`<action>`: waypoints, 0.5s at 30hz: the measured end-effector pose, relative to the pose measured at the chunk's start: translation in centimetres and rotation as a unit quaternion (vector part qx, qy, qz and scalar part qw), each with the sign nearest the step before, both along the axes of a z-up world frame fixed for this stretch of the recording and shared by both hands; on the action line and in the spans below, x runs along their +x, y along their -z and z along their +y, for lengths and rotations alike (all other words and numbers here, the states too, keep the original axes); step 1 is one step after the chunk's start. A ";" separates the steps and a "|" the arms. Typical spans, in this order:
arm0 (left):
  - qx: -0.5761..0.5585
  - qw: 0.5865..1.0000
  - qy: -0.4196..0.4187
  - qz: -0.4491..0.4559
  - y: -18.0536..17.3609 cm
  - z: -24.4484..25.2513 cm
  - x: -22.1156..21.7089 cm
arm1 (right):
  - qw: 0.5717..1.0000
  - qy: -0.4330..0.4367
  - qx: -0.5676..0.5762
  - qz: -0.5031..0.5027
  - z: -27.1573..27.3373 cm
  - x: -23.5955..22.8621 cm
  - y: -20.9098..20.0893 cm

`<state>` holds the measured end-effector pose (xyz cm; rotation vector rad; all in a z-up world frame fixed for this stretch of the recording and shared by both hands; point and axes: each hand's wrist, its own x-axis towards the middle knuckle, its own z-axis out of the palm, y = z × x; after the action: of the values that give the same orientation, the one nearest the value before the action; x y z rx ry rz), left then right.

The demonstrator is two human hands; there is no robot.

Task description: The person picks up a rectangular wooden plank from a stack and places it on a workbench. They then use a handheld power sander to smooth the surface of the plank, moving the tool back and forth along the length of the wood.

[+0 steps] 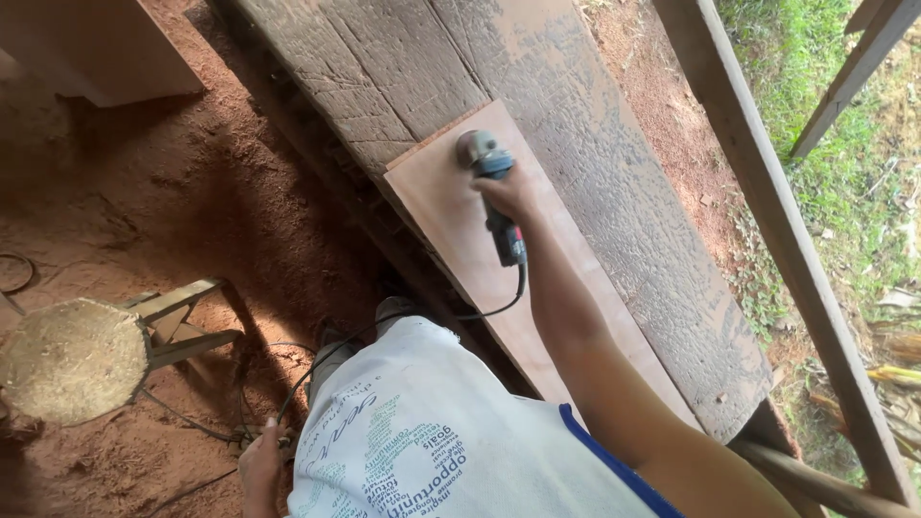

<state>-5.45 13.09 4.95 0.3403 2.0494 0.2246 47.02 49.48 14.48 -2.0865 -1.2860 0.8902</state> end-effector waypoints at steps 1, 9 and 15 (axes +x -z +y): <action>0.010 0.999 0.036 0.023 0.2 -0.2 -0.1 | 0.999 -0.031 0.004 -0.025 -0.6 -0.3 1.4; 0.029 0.999 0.011 -0.020 0.3 2.1 -1.4 | 0.991 -0.105 -0.072 -0.038 -3.7 -8.6 -2.0; 0.097 0.992 -0.049 -0.066 3.2 2.6 -2.7 | 0.991 -0.077 -0.103 -0.032 -2.9 -6.4 -3.0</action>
<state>-8.16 15.64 1.70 0.3347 1.9189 0.4966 40.60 46.61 17.51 -2.2108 -1.4577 1.0707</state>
